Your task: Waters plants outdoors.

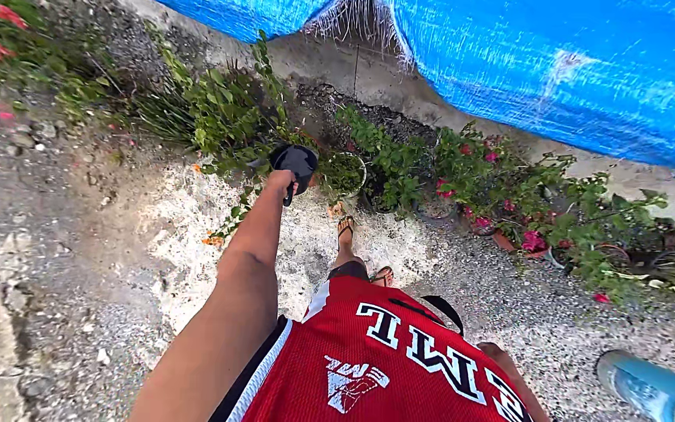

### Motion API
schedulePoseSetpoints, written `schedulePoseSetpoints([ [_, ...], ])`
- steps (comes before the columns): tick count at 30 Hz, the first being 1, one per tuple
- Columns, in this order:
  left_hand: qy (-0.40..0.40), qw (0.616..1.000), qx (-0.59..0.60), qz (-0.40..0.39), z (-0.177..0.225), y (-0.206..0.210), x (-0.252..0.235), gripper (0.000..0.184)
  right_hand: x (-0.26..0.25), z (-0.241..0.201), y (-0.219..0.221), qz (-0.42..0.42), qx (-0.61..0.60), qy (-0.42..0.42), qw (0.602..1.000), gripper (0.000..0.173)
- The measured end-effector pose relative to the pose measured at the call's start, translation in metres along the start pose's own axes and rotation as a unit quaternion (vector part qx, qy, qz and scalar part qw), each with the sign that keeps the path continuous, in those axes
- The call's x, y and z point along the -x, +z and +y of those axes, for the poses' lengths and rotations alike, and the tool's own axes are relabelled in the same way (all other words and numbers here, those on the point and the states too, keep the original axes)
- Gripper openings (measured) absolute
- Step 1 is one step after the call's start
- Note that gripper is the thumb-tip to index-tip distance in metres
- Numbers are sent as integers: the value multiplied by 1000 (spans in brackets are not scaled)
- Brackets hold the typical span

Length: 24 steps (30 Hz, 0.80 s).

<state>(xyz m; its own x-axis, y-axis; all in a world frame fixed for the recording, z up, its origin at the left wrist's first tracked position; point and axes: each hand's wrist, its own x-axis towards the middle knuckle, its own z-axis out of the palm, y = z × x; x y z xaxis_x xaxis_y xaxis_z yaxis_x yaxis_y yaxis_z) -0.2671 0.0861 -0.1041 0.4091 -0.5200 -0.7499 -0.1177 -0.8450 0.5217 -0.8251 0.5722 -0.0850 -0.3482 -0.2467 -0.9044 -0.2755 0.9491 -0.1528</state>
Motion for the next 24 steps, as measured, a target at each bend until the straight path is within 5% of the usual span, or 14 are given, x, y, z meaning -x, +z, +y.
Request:
schedulePoseSetpoints([
  [5, 4, 999, -43, 28, -8, 21, 21, 27, 25, 82, -14, 25, -25, 48, 998, 46],
  [11, 30, 995, -82, 41, -7, 20, 42, 33, 30, 122, 15, 35, -81, 78, 993, 45],
  [16, 36, 991, -119, 48, -3, 12, 42, 35, 46, 94, 61, 19, -137, 57, 989, 45],
  [24, 52, 982, -176, 46, 9, -6, 35, 28, 75, 33, 110, -36, -13, -17, 999, 44],
])
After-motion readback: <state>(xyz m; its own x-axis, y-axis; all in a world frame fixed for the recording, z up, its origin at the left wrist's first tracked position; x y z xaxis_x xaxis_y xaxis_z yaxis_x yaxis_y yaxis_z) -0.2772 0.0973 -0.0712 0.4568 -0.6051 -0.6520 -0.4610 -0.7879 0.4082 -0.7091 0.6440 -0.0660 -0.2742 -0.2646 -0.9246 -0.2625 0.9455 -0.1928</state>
